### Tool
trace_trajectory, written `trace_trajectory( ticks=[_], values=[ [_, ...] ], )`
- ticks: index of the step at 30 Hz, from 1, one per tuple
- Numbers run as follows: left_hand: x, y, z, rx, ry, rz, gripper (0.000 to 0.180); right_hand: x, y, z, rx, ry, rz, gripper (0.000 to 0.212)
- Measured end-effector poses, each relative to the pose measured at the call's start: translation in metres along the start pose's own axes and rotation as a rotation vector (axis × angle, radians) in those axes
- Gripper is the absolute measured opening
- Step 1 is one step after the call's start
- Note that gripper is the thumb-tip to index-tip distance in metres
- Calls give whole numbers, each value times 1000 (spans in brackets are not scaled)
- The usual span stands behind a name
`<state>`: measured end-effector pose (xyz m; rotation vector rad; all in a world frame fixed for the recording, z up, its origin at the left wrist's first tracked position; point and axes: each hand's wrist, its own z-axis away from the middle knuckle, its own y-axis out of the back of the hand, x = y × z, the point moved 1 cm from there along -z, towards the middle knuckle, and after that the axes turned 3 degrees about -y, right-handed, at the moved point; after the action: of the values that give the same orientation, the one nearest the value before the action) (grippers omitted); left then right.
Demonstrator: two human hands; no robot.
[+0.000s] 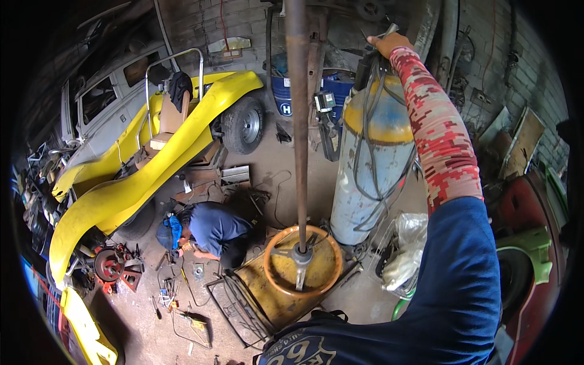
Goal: The person walks through a cluttered auto repair shop, picks up a cup, and then sits on the floor to weld a metal part. They use a welding torch to join metal pieces, creating visible sparks.
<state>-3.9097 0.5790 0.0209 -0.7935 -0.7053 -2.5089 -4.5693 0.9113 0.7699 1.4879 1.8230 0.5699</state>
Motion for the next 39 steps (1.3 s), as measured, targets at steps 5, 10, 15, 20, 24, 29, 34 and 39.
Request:
trace_trajectory(
  ticks=[5,10,15,20,24,29,34,39],
  values=[
    [56,-66,-13,21,-33,51,32,25,-15,-5,100,247,35,51],
    [80,-105,-22,22,-53,77,32,50,-25,-20,-32,489,-452,42],
    [86,-120,-30,45,-43,112,32,65,-22,-46,-665,689,-967,20],
    [90,-126,-37,83,-18,157,32,31,8,-77,-849,666,-665,40],
    [77,-132,-41,124,6,192,32,-41,-18,-107,-542,432,299,54],
    [12,-142,-38,240,99,316,32,-57,-71,-133,-397,598,678,67],
    [-116,-188,21,468,221,465,33,-47,-136,-180,-179,783,805,55],
    [-199,-217,63,355,-30,-488,33,-39,-164,-182,-100,836,816,44]
  ],
)
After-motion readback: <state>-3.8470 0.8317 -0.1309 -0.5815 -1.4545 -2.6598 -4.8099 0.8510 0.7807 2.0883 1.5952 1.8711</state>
